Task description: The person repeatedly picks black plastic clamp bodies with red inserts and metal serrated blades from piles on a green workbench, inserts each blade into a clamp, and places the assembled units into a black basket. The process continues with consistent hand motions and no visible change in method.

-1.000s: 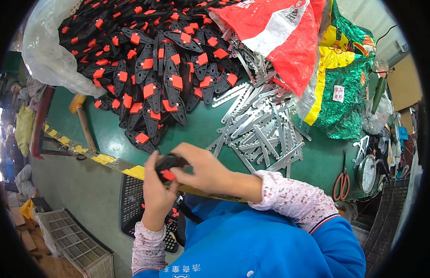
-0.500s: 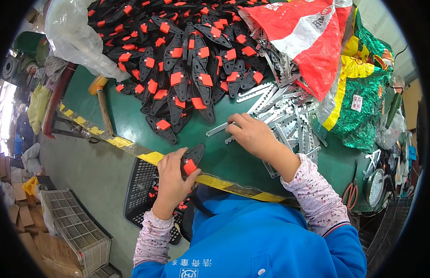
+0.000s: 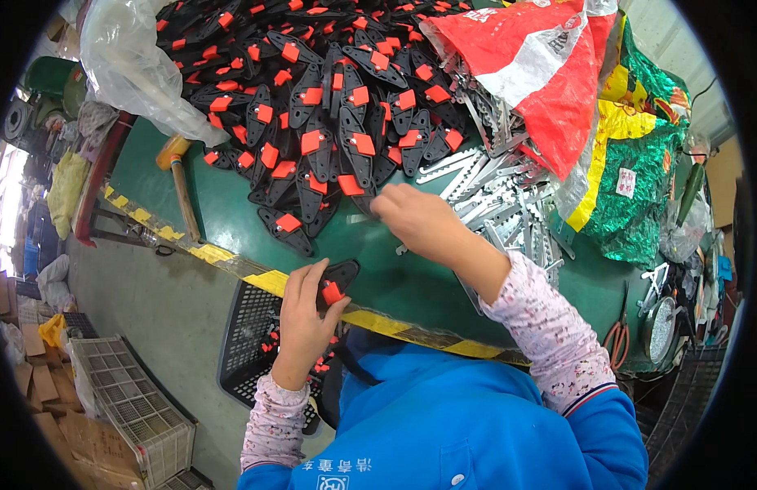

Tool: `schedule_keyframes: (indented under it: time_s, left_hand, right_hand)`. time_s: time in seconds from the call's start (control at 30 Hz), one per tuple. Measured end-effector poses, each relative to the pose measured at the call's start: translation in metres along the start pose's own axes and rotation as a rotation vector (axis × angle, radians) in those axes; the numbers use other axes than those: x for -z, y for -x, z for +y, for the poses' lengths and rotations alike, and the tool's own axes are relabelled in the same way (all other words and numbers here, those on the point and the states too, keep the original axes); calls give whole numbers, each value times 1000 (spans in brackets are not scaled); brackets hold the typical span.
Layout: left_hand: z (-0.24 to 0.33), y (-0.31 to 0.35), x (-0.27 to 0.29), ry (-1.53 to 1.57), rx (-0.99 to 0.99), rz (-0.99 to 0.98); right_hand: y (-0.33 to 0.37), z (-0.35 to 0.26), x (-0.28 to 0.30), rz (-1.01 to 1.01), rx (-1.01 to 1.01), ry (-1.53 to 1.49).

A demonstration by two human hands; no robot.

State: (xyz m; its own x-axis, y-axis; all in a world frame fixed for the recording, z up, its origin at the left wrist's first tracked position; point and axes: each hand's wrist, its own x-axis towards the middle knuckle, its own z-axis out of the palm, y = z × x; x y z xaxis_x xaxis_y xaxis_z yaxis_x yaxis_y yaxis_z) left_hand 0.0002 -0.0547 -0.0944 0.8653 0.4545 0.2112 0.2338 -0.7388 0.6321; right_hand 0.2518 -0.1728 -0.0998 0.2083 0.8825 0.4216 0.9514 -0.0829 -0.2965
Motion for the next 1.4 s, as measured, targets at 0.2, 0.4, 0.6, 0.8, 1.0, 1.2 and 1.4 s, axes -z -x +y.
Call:
schedule_keyframes:
  time_s: [0.2, 0.4, 0.6, 0.8, 1.0, 1.2, 1.4]
  left_hand:
    - [4, -4, 0, 131, 20, 5]
    - [5, -8, -3, 101, -39, -4]
    - [8, -11, -3, -21, -128, 28]
    - [13, -21, -2, 57, -215, 40]
    - [3, -13, -4, -127, -125, 100]
    - [-9, -13, 21, -335, -191, 165]
    - [-14, -13, 3, -313, -237, 108]
  right_hand:
    - [22, -30, 26, 310, -644, -1325]
    - [29, -39, 24, 369, -677, -1357]
    - [41, -60, 12, 261, -681, -1499]
    - [39, -54, 15, 56, -786, -1328]
    - [26, -60, 14, -209, -634, -1301]
    - [18, -59, 9, 93, -708, -1144]
    - [-10, -62, -20, 207, -611, -781]
